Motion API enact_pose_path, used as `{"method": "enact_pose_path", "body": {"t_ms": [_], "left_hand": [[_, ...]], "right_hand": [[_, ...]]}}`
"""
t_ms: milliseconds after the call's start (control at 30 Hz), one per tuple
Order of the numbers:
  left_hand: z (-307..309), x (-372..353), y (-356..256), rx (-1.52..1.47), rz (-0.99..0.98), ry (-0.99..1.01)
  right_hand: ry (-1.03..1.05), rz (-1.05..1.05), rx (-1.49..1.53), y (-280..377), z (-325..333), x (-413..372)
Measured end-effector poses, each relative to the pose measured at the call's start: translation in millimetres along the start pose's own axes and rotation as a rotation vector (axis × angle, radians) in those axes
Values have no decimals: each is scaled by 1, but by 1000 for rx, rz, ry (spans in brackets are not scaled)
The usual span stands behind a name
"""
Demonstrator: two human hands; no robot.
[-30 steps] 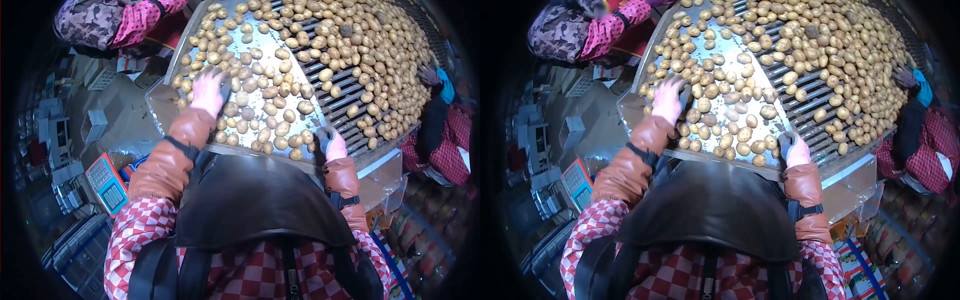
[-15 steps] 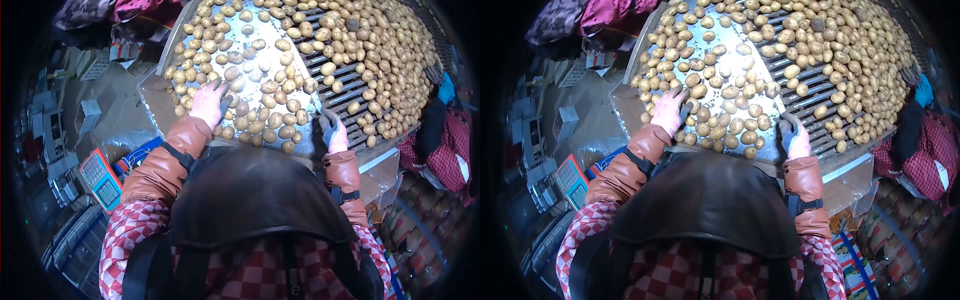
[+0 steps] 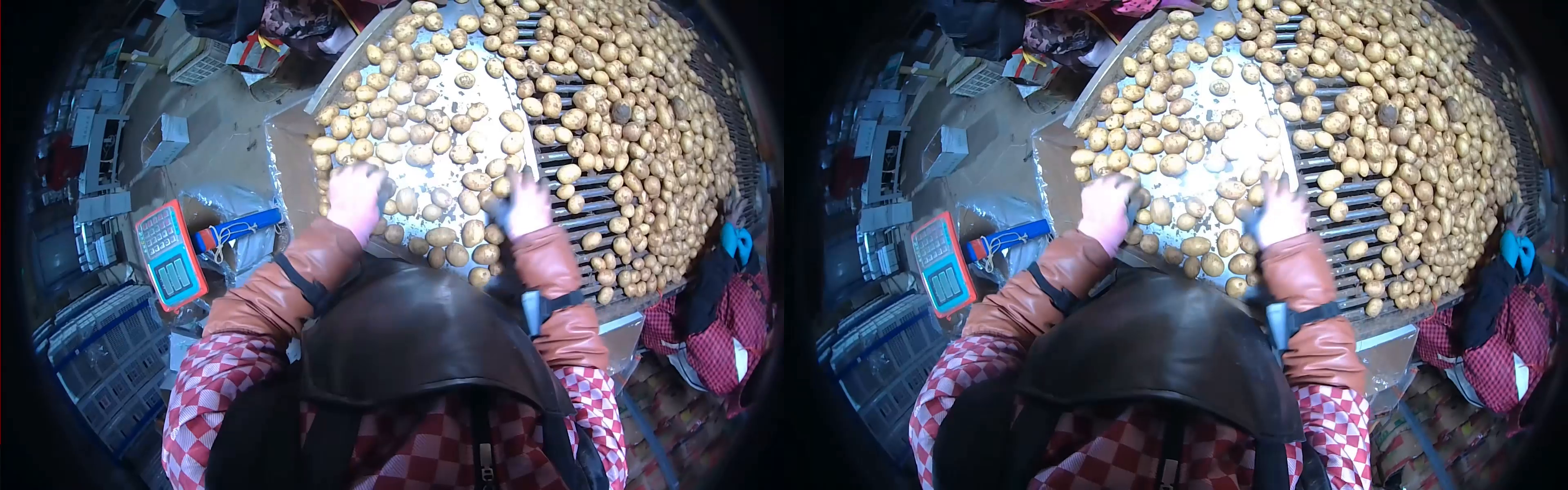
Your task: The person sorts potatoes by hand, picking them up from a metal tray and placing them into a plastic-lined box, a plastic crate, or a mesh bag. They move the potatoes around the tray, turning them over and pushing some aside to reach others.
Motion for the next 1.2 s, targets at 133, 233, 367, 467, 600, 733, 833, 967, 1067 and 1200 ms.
{"method": "enact_pose_path", "body": {"t_ms": [133,233,367,467,600,733,833,967,1067,1200], "left_hand": [[43,96,16,-39,106,-175],[30,170,56,-16,386,-154],[-23,174,14,215,251,56],[-50,118,-16,234,-82,-32],[-21,45,-22,71,-383,46],[-9,7,34,-79,-252,35],[1,10,47,140,-3,-76],[9,57,20,-68,-104,-195],[-33,98,5,4,-147,122],[-41,113,2,8,54,575]], "right_hand": [[379,312,212,84,-14,-31],[301,185,660,67,-8,-37],[107,-217,1113,-11,-21,-56],[-134,-438,1238,-61,-18,-90],[-57,-660,1234,-78,7,-134],[70,-758,1130,-92,-2,-167],[413,-1002,1019,-71,-3,-170],[619,-650,590,-12,-33,-132],[509,-434,747,41,-16,-102],[471,-368,990,29,-52,-111]]}}
Point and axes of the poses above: each hand's wrist, its own x-axis towards the middle knuckle, its own z-axis out of the back of the hand, y = z × x, the point moved 7 cm from there along x, towards the middle knuckle
